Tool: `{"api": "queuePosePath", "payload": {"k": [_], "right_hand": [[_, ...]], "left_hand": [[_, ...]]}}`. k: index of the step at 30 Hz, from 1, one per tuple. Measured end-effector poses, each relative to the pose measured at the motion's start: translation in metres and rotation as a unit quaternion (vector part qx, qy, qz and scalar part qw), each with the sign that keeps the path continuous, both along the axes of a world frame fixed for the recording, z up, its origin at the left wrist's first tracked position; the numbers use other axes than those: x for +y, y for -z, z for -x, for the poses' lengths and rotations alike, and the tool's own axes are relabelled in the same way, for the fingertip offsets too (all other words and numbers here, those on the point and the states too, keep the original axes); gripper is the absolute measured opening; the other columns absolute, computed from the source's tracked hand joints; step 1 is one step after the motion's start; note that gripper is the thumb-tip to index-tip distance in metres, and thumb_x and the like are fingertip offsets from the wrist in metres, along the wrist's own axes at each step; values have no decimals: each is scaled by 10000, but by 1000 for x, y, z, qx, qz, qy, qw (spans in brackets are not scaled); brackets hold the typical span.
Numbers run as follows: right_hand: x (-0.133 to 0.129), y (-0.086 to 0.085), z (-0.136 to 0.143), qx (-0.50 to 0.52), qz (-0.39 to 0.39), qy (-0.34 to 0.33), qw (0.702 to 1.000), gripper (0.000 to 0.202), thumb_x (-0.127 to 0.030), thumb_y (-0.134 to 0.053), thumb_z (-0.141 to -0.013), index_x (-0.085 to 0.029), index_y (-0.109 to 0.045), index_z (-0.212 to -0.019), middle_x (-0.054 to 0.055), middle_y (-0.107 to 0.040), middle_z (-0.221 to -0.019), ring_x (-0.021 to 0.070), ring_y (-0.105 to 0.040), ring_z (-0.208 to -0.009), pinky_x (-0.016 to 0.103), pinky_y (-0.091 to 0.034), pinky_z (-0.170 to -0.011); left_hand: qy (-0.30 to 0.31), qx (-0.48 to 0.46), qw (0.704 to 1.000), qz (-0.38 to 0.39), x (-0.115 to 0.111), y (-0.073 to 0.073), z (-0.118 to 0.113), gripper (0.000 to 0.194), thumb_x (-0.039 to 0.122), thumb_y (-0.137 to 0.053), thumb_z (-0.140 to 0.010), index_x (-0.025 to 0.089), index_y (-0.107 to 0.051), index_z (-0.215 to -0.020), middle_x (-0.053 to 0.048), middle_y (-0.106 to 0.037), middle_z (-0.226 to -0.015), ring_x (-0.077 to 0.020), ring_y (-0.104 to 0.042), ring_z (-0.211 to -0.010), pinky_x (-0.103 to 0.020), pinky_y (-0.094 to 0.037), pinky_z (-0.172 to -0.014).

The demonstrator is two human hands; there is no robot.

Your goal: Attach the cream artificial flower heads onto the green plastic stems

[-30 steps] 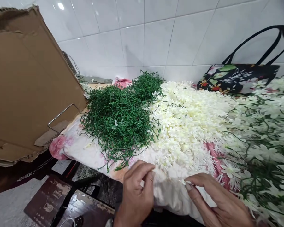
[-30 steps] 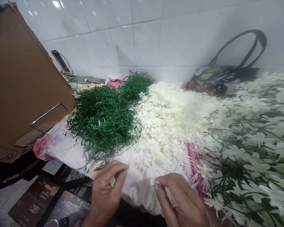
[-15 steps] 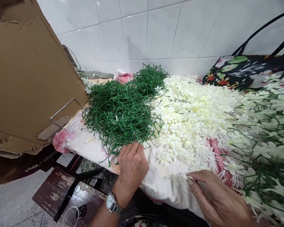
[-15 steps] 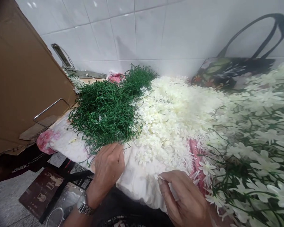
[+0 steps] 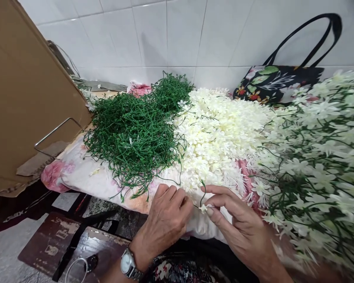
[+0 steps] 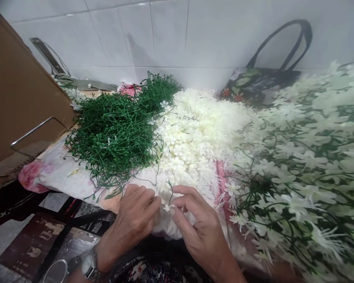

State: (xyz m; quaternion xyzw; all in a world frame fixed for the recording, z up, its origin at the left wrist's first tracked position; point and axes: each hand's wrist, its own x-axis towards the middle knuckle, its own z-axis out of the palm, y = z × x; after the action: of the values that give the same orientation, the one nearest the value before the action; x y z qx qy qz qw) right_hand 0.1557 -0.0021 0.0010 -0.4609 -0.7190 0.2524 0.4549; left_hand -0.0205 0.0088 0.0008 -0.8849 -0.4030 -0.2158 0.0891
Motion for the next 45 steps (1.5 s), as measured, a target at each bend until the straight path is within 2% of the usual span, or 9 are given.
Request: {"api": "queuePosePath", "payload": {"k": [4, 9, 15, 18, 21, 25, 30, 37, 45], "right_hand": [[3, -1, 6, 23, -1, -2, 1000, 120, -136, -513, -854, -180, -603, -788, 28, -655, -748, 127, -637, -688, 210, -513, -606], [0, -2, 7, 30, -41, -16, 999, 114, -115, -509, -847, -181, -599, -821, 26, -637, -734, 128, -621, -676, 218, -510, -598], [-8, -1, 14, 10, -69, -64, 995, 150, -59, -468, -833, -173, -565, -819, 26, -593, -710, 115, -587, -634, 200, -493, -557], [-9, 1, 18, 16, -87, -75, 993, 173, -36, -448, -827, -169, -557, -836, 31, -586, -707, 118, -578, -639, 201, -501, -568], [-10, 1, 22, 14, -101, -83, 991, 196, -33, -431, -828, -169, -572, -832, 26, -563, -678, 118, -561, -616, 198, -496, -549], [-12, -1, 25, 11, -99, -84, 991, 206, -41, -436, -838, -179, -587, -811, 13, -543, -649, 112, -546, -590, 189, -488, -524], [-19, -3, 10, 11, -77, -94, 993, 165, -49, -494, -829, -169, -597, -876, 78, -638, -887, 132, -636, -788, 208, -535, -679], [-18, -15, -7, 28, -41, -34, 998, 128, -102, -529, -845, -218, -578, -866, 3, -615, -702, 122, -605, -635, 220, -483, -565], [-18, -26, -5, -13, -36, -97, 995, 158, -76, -519, -855, -220, -550, -911, 4, -586, -704, 111, -546, -621, 235, -448, -545]], "left_hand": [[13, -53, 998, 6, -1, 1, -5, 228, -23, -419, -731, 165, -549, -737, -30, -511, -659, -187, -437, -641, -325, -315, -602], [-20, -255, 960, 115, -3, -9, -9, 243, 28, -409, -806, 153, -614, -836, -50, -623, -731, -173, -536, -692, -306, -415, -654], [-42, -479, 793, 373, 5, -28, -15, 127, 133, -560, -749, 151, -654, -666, -19, -597, -638, -140, -534, -611, -245, -417, -583], [-38, -555, 717, 420, 2, -27, -19, 109, 142, -597, -715, 154, -635, -614, -3, -550, -614, -127, -486, -597, -244, -389, -581], [-24, -594, 680, 431, -6, -22, -21, 115, 155, -591, -744, 161, -623, -634, 4, -511, -639, -124, -468, -618, -245, -374, -597], [1, -596, 681, 426, -13, -19, -22, 130, 186, -578, -787, 167, -591, -660, -3, -492, -687, -138, -468, -676, -253, -369, -631], [6, -596, 694, 404, -19, -17, -14, 156, 260, -515, -879, 192, -574, -752, -8, -532, -748, -141, -478, -712, -249, -370, -648], [-18, -527, 764, 371, -30, -16, -8, 146, 222, -470, -909, 200, -551, -790, 23, -468, -661, -112, -433, -600, -228, -339, -559], [44, -480, 802, 354, -32, -16, -11, 151, 142, -489, -872, 180, -574, -753, 8, -493, -663, -119, -479, -611, -232, -368, -564]]}}
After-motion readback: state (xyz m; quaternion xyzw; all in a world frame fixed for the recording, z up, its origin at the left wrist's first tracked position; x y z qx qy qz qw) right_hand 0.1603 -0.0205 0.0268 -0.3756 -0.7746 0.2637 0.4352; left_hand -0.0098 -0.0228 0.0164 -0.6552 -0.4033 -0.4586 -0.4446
